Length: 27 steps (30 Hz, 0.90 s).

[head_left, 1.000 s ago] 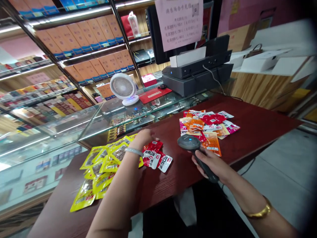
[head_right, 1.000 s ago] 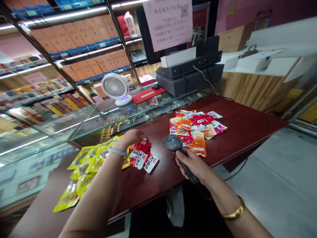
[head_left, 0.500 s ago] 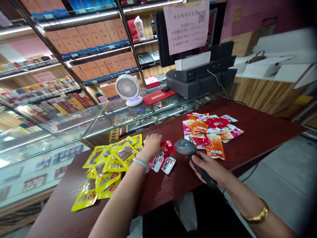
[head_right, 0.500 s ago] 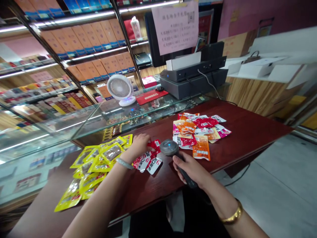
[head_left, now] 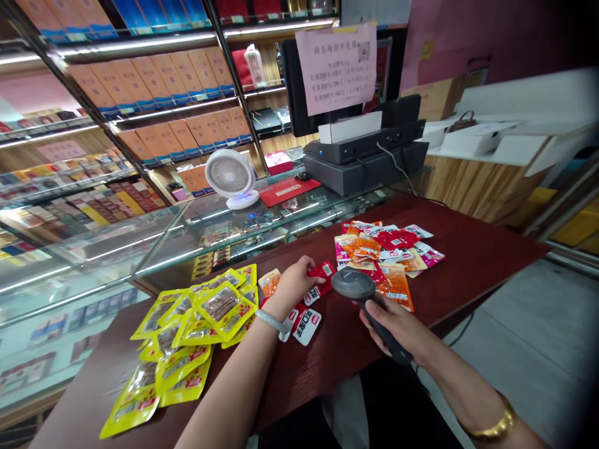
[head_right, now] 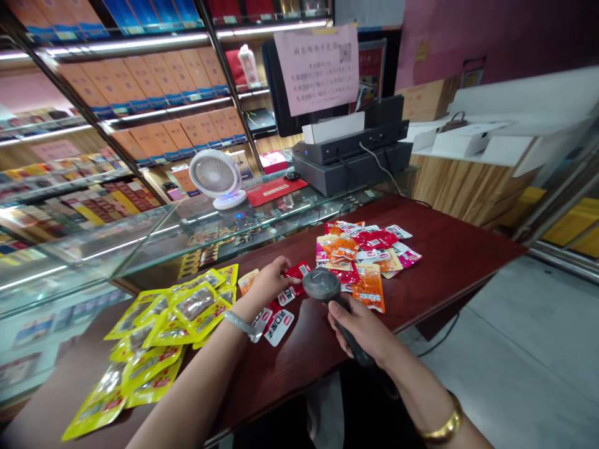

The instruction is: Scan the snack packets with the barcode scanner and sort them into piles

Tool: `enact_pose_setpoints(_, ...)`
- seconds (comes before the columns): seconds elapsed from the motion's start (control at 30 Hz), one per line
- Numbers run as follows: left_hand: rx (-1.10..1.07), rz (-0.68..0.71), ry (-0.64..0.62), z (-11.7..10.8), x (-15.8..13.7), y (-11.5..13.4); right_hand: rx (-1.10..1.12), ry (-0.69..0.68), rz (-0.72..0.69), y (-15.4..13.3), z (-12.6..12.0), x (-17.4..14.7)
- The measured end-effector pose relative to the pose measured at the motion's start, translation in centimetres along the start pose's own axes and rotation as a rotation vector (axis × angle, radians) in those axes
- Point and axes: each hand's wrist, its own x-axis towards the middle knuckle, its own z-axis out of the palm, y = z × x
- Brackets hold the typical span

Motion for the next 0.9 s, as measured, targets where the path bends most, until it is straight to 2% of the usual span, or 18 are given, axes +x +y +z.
enact_pose_setpoints(0.13,-0.296,-0.124,0.112,2.2,3.4,1.3,0.027,0.026,-0.035,0.1,-0.8,-0.2)
enact_pose_setpoints(0.2,-0.35,-0.151,0.153,2.8,5.0,2.7,0.043,0.033,-0.064,0.0,-1.2,-0.3)
enact_pose_setpoints(0.4,-0.083,-0.095,0.235,0.8,7.0,5.7,0.071,0.058,-0.098,-0.2,-3.0,-0.7)
enact_pose_setpoints(0.5,-0.164,-0.085,0.278,0.5,7.7,6.2,0.098,0.068,-0.098,-0.2,-3.7,-0.7)
enact_pose_setpoints(0.6,-0.401,-0.068,0.223,2.1,8.6,7.2,0.13,0.082,-0.105,-0.4,-3.8,-0.7)
enact_pose_setpoints(0.77,-0.72,-0.118,-0.019,5.8,9.0,9.9,0.137,0.132,-0.148,-1.3,-3.8,-0.8)
enact_pose_setpoints(0.83,-0.736,-0.089,-0.073,6.0,8.5,10.5,0.127,0.138,-0.153,-1.5,-3.9,-0.7)
enact_pose_setpoints(0.9,-0.633,0.013,-0.058,5.2,7.8,10.2,0.125,0.128,-0.159,-1.4,-4.0,-0.6)
